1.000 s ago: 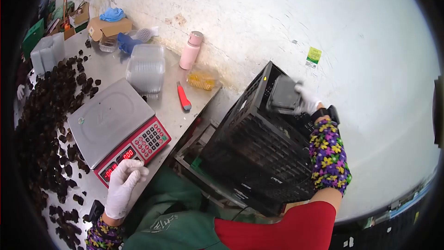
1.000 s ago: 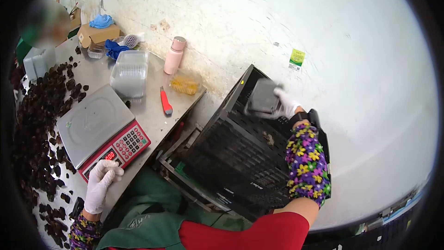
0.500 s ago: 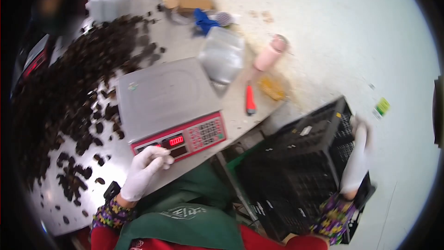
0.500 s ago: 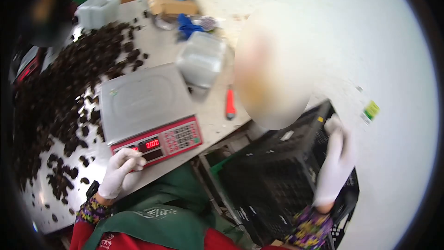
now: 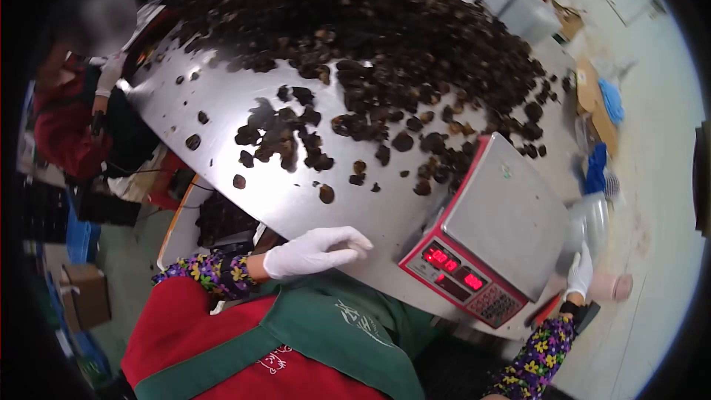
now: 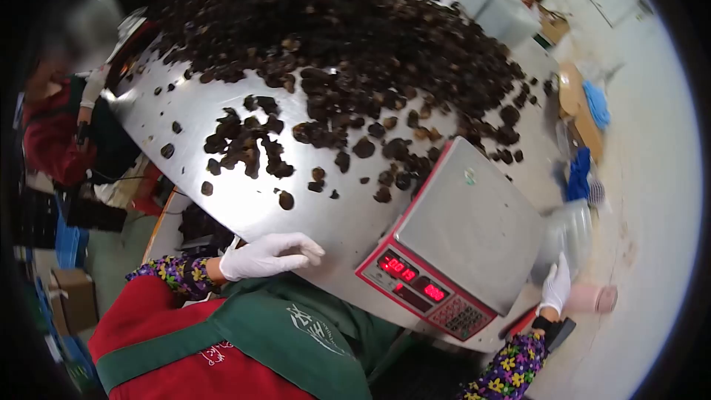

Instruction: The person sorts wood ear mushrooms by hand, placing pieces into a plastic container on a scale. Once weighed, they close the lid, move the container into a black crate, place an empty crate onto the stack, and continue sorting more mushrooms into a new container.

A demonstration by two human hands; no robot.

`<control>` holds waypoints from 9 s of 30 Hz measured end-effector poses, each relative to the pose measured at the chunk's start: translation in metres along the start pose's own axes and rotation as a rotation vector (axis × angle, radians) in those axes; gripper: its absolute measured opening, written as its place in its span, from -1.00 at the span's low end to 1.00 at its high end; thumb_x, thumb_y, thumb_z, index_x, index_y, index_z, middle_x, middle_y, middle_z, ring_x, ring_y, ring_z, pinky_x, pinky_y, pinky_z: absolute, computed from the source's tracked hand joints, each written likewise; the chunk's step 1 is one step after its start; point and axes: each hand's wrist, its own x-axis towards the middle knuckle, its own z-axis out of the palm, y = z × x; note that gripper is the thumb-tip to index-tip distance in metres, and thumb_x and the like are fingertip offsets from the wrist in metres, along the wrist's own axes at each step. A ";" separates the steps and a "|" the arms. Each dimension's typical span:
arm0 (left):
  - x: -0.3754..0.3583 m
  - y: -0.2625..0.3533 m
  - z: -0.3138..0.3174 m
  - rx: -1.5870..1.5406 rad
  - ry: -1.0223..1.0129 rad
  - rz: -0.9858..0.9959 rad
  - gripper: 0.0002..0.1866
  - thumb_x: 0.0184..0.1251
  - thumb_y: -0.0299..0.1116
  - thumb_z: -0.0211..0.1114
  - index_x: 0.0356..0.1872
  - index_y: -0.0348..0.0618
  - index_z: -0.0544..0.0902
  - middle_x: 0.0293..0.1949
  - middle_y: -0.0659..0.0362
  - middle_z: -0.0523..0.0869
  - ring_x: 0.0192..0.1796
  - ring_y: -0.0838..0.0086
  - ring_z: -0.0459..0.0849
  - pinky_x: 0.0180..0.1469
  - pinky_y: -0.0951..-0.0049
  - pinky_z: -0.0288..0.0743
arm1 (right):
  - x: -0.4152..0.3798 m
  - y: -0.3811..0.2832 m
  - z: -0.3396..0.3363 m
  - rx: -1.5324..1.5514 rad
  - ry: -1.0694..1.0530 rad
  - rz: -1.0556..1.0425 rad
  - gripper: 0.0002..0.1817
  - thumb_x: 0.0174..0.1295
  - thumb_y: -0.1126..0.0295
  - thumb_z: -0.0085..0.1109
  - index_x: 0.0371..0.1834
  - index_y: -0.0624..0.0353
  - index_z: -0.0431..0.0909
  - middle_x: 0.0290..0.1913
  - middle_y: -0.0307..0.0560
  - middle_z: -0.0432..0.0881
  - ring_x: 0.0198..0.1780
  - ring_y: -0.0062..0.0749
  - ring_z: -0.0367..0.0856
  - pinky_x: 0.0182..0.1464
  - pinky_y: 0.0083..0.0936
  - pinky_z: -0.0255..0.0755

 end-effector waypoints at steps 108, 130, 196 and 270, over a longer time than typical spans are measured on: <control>-0.063 -0.042 -0.159 0.943 1.133 0.264 -0.84 0.22 -0.43 0.37 -0.18 0.01 0.70 -0.27 0.13 0.69 -0.12 0.13 0.63 -0.03 0.19 0.51 | -0.110 -0.538 0.054 0.677 0.028 -0.637 -0.80 0.20 0.51 0.37 -0.12 0.09 0.65 -0.11 -0.13 0.68 -0.08 -0.17 0.65 -0.05 -0.26 0.46; -0.001 0.000 -0.190 1.286 0.662 0.268 -0.26 0.15 0.16 0.48 0.35 0.11 0.59 0.40 -0.05 0.47 0.39 -0.04 0.44 0.41 0.00 0.36 | -0.134 -0.513 0.044 0.592 -0.041 -0.600 -0.77 0.11 0.51 0.40 -0.16 0.09 0.66 0.01 -0.09 0.66 0.02 -0.06 0.60 0.04 -0.18 0.46; -0.138 0.026 -0.213 1.302 0.889 -0.013 -0.75 0.18 -0.22 0.47 -0.17 -0.07 0.78 -0.15 0.11 0.73 0.00 0.18 0.68 0.05 0.24 0.55 | -0.075 -0.564 0.055 0.626 -0.113 -0.610 -0.66 0.24 0.35 0.30 0.11 0.01 0.63 0.06 -0.05 0.63 0.07 -0.07 0.60 0.09 -0.17 0.49; 0.102 0.010 -0.157 1.285 0.434 0.396 -0.02 0.11 0.25 0.50 0.56 0.20 0.33 0.50 -0.31 0.24 0.45 -0.31 0.31 0.47 -0.13 0.26 | -0.142 -0.525 0.020 0.659 0.172 -0.668 -0.74 0.02 0.44 0.47 -0.22 -0.08 0.66 -0.12 -0.26 0.62 -0.25 -0.34 0.62 -0.29 -0.42 0.56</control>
